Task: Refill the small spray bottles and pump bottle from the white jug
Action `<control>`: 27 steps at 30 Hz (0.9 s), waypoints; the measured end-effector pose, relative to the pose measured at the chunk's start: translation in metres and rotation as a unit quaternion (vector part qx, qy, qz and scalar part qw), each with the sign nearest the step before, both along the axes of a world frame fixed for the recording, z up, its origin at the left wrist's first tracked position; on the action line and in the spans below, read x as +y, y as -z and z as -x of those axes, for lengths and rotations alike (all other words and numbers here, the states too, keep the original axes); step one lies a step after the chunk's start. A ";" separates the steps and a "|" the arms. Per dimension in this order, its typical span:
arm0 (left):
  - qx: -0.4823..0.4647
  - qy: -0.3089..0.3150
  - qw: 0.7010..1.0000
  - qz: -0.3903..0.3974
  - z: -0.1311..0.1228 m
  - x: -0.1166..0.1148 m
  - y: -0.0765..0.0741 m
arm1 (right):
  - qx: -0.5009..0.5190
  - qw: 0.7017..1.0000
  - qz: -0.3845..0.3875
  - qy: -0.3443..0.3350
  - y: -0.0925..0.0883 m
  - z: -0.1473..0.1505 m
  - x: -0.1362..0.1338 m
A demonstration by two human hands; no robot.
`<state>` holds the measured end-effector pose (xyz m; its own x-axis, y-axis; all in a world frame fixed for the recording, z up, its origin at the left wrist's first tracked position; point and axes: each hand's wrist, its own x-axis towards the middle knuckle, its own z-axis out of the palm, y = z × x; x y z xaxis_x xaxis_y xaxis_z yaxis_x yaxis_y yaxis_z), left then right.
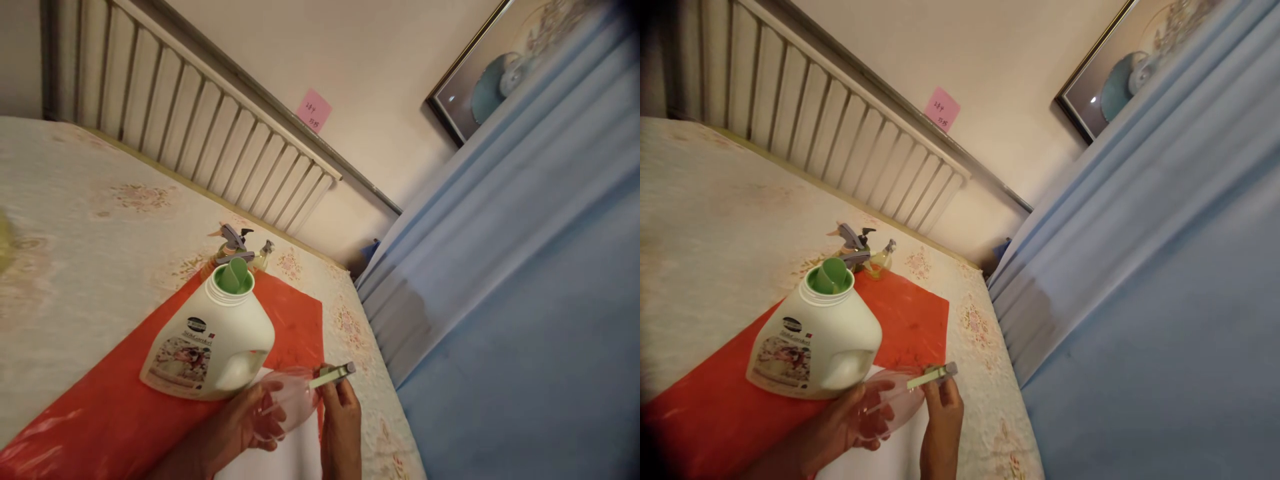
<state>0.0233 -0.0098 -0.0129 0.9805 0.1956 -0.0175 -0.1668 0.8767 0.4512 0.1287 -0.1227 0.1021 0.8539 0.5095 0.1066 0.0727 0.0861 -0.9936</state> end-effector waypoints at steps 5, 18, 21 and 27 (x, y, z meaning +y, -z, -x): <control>0.004 0.042 0.999 -0.001 0.005 0.001 -0.009 | 0.014 0.998 -0.020 -0.050 0.004 -0.003 -0.007; -0.022 -0.015 0.999 -0.042 -0.016 0.006 0.031 | 0.049 0.997 -0.034 0.043 0.001 -0.006 -0.006; -0.013 -0.001 0.999 -0.042 -0.006 0.005 0.016 | 0.040 0.998 -0.035 0.040 -0.001 -0.006 -0.006; -0.005 0.025 1.000 -0.016 0.004 0.003 -0.002 | 0.057 0.996 -0.069 0.005 -0.010 0.000 -0.004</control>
<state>0.0196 -0.0071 -0.0105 0.9892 0.1469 -0.0028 -0.1277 0.8690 0.4780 0.1288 -0.1265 0.1120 0.8692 0.4885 0.0771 -0.0385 0.2222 -0.9742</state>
